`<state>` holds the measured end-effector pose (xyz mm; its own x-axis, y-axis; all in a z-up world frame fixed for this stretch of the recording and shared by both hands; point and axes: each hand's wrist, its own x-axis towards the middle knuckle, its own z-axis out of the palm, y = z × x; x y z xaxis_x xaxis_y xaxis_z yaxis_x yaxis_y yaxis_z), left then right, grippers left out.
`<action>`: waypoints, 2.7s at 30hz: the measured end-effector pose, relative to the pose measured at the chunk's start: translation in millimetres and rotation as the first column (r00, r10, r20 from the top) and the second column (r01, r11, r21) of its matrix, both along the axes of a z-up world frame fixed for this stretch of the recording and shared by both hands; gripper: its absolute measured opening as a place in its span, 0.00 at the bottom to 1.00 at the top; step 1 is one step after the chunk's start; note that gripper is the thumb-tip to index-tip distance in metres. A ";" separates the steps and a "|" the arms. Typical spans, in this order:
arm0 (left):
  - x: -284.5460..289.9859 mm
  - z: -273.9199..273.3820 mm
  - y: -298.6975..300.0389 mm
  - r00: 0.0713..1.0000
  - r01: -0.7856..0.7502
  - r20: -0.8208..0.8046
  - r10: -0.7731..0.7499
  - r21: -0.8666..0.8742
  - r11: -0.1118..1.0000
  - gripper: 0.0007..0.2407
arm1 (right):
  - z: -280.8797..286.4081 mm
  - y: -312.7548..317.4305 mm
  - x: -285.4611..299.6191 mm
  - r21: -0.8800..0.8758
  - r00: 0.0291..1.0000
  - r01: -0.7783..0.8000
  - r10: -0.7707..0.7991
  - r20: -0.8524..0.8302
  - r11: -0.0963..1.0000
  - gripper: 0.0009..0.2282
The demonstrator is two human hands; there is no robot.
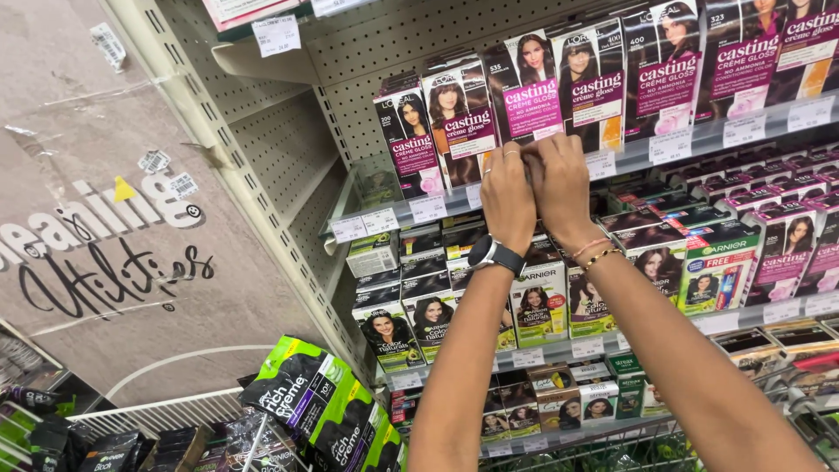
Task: The recorder selects multiple boxes of hair dye from a store shelf and places them into a shopping cart.
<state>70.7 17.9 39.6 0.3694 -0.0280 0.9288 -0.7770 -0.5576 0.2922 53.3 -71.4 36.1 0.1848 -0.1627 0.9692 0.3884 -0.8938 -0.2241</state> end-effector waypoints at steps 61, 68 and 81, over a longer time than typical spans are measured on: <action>-5.9 6.7 -22.4 0.996 -0.038 -0.081 0.038 0.009 0.999 0.26 | -1.5 -28.2 43.9 0.402 0.987 -0.102 0.144 -0.076 0.910 0.19; 13.7 1.4 -11.0 0.936 0.244 -0.202 -0.290 -0.223 0.944 0.28 | 1.8 -32.9 45.8 0.411 0.975 -0.174 0.214 -0.054 0.895 0.22; -3.0 25.6 -18.1 0.849 0.232 -0.402 -0.343 -0.301 0.925 0.36 | -5.4 -28.6 54.1 0.374 0.994 -0.101 0.112 -0.009 0.922 0.21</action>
<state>67.7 -0.3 65.1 0.7482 -0.0022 0.6634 -0.6501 -0.2018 0.7326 107.3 -100.0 30.7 0.2489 -0.4883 0.8364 0.4646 -0.6975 -0.5455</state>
